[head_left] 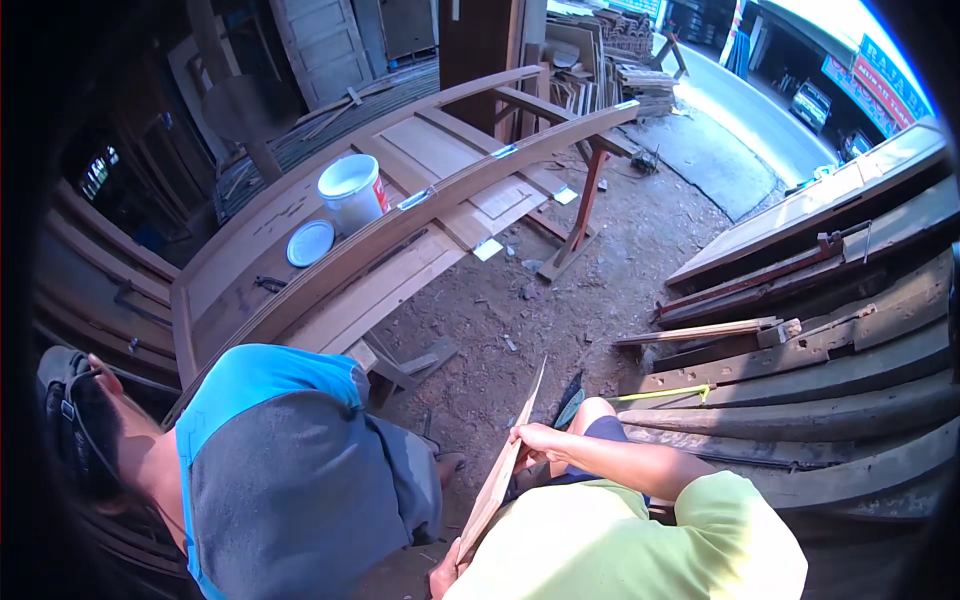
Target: The person holds and aligns a wooden door panel into a large frame, while another person applies adhesive and fits the components together on a workbench in a workshop.
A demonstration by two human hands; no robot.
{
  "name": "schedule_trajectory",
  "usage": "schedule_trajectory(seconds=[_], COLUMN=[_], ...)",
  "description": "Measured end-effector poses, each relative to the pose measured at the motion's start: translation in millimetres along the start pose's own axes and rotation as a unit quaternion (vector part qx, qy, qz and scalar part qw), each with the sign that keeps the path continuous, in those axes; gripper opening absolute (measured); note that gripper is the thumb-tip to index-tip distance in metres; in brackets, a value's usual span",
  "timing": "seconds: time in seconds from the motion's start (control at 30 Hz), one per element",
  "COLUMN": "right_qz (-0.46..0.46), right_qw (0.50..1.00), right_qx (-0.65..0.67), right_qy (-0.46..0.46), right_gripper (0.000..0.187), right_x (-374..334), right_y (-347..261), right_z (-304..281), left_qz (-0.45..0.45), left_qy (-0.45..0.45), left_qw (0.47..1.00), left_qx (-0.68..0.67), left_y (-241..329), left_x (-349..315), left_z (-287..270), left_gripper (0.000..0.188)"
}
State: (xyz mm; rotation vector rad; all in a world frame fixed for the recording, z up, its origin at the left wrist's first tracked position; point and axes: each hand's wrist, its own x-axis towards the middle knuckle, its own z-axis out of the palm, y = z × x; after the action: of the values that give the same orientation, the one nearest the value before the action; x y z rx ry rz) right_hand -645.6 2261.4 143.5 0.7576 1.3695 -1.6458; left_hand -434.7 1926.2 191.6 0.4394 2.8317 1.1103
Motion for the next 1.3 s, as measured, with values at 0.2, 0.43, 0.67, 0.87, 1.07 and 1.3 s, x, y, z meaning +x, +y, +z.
schedule_trajectory(seconds=[0.2, 0.43, 0.67, 0.87, 1.07, 1.3], right_qz=[-0.002, -0.026, -0.035, -0.095, -0.117, -0.088], right_qw=[0.997, 0.993, 0.986, 0.968, 0.950, 0.936], right_qx=[0.064, 0.111, 0.161, 0.203, 0.236, 0.236], right_qy=[-0.035, -0.025, 0.021, 0.116, 0.170, 0.245], right_gripper=[0.037, 0.040, 0.042, 0.042, 0.041, 0.039], right_x=[28, 61, 47, 10, 3, -32], right_y=[-82, -212, -349, -444, -502, -554], right_z=[-91, -291, -504, -670, -833, -1012], left_qz=[0.001, 0.032, 0.029, 0.093, 0.146, 0.151], left_qy=[0.021, 0.028, 0.007, -0.053, -0.088, -0.161], left_qw=[0.999, 0.997, 0.999, 0.994, 0.985, 0.974], left_qx=[0.037, 0.060, 0.022, 0.032, 0.002, -0.059], left_y=[47, 112, 218, 315, 381, 471], left_x=[155, 380, 558, 744, 889, 1036], left_z=[30, 116, 203, 273, 365, 478], left_gripper=[0.045, 0.045, 0.045, 0.049, 0.052, 0.056])
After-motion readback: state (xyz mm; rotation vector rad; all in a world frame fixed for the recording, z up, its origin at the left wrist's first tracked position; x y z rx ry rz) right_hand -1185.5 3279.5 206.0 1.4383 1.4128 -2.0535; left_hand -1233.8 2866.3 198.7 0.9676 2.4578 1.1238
